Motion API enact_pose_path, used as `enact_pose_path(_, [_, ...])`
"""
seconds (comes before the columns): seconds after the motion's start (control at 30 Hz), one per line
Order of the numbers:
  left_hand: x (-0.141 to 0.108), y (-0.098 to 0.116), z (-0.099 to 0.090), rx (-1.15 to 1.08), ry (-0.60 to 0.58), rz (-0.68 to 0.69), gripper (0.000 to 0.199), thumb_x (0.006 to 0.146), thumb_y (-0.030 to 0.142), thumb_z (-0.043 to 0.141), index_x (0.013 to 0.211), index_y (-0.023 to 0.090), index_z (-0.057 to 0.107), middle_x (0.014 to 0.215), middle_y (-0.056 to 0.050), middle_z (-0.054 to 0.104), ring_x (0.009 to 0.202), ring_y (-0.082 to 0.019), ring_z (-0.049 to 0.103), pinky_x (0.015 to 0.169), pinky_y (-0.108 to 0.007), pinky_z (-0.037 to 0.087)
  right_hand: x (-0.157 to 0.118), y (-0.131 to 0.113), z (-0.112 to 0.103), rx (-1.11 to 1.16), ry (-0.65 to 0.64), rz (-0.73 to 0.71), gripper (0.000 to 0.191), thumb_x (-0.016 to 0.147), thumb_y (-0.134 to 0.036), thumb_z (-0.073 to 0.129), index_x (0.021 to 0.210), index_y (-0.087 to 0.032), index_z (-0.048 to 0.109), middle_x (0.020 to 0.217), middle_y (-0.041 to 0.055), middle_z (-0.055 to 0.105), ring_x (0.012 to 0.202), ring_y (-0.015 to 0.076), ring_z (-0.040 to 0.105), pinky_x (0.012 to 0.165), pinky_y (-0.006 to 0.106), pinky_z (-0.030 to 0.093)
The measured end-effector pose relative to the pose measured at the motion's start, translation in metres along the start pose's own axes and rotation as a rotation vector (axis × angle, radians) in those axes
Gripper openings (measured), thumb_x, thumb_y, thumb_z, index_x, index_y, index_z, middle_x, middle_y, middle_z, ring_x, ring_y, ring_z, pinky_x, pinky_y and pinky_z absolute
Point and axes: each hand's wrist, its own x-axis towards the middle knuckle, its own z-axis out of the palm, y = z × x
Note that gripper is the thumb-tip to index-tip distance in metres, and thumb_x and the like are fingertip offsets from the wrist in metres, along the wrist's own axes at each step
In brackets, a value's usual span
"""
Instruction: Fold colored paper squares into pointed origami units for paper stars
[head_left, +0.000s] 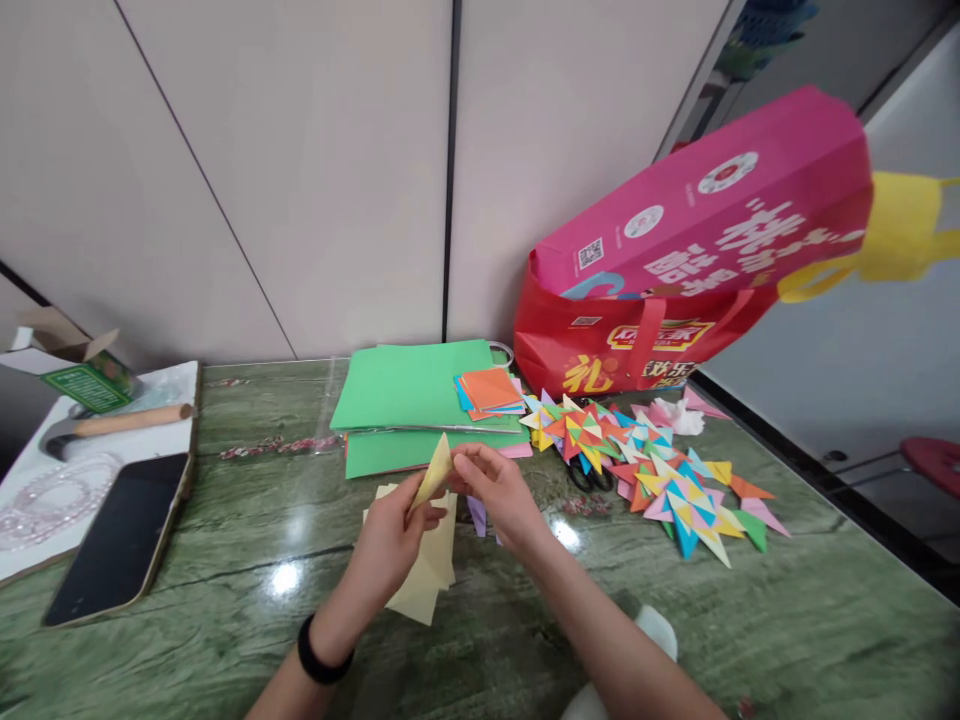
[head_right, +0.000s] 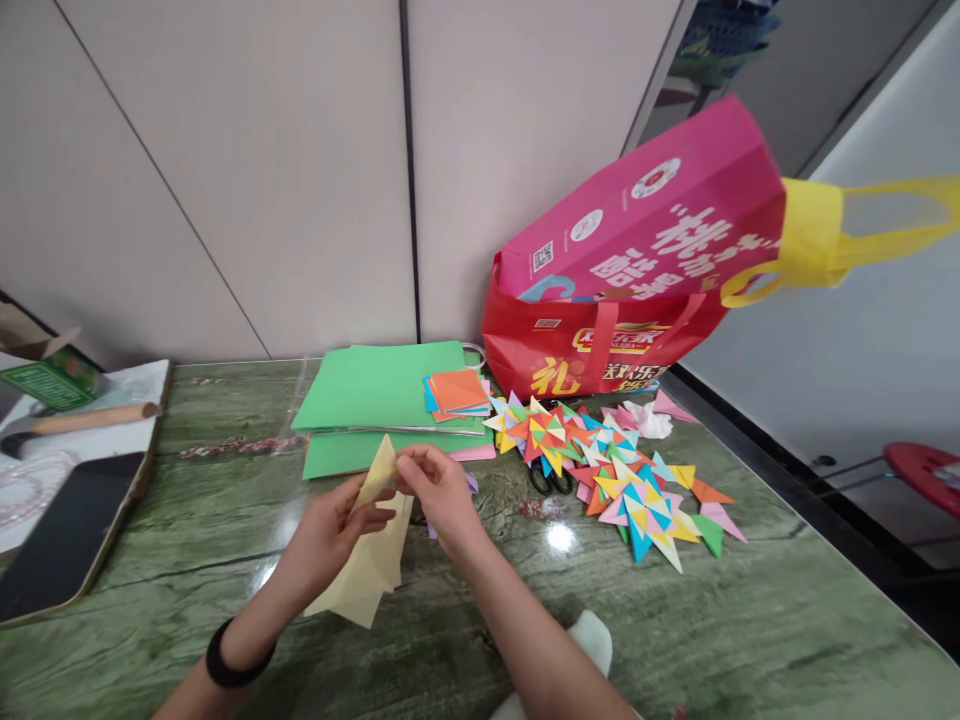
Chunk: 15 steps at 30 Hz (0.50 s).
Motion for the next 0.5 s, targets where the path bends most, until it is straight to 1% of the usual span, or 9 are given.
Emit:
enact_pose_path(0.07, [0.0, -0.002, -0.001, 0.12, 0.014, 0.052, 0.033, 0.076, 0.027, 0.053, 0.106, 0.017, 0.06, 0.098, -0.009, 0.069, 0.076, -0.022, 0.069, 0.072, -0.035, 0.055, 0.0, 0.0, -0.001, -0.04, -0.008, 0.026, 0.034, 0.064, -0.045, 0.072, 0.079, -0.017, 0.062, 0.074, 0.0012, 0.064, 0.065, 0.0125, 0.06, 0.063, 0.026, 0.047])
enact_pose_path(0.17, [0.0, 0.0, -0.001, 0.189, -0.007, 0.066, 0.031, 0.076, 0.022, 0.05, 0.105, 0.019, 0.061, 0.094, -0.007, 0.069, 0.073, -0.022, 0.069, 0.069, -0.034, 0.055, 0.0, 0.001, -0.001, -0.058, -0.022, 0.055, 0.036, 0.061, -0.042, 0.074, 0.082, -0.017, 0.061, 0.073, 0.0008, 0.065, 0.063, 0.0126, 0.061, 0.062, 0.026, 0.048])
enact_pose_path(0.3, [-0.001, 0.005, -0.001, 0.276, -0.003, 0.092, 0.024, 0.07, 0.016, 0.058, 0.092, 0.022, 0.066, 0.087, -0.004, 0.071, 0.086, -0.026, 0.066, 0.08, -0.037, 0.05, -0.001, 0.0, 0.0, -0.072, -0.064, 0.055, 0.033, 0.059, -0.037, 0.076, 0.081, -0.017, 0.063, 0.076, 0.0009, 0.065, 0.063, 0.012, 0.061, 0.061, 0.025, 0.049])
enact_pose_path(0.37, [-0.001, 0.008, -0.002, 0.208, -0.034, 0.067, 0.028, 0.066, 0.016, 0.063, 0.093, 0.022, 0.066, 0.092, -0.004, 0.071, 0.09, -0.027, 0.064, 0.082, -0.039, 0.049, -0.001, -0.001, 0.0, -0.07, -0.067, 0.067, 0.032, 0.057, -0.036, 0.077, 0.08, -0.017, 0.064, 0.076, 0.0012, 0.065, 0.064, 0.0127, 0.062, 0.062, 0.027, 0.051])
enact_pose_path(0.5, [-0.002, 0.013, -0.002, -0.058, -0.147, -0.094, 0.051, 0.054, 0.014, 0.073, 0.102, 0.019, 0.059, 0.095, -0.006, 0.069, 0.087, -0.026, 0.066, 0.077, -0.036, 0.051, -0.001, -0.002, -0.002, -0.074, -0.057, 0.056, 0.03, 0.056, -0.033, 0.077, 0.079, -0.017, 0.065, 0.077, 0.001, 0.065, 0.066, 0.0128, 0.061, 0.064, 0.027, 0.051])
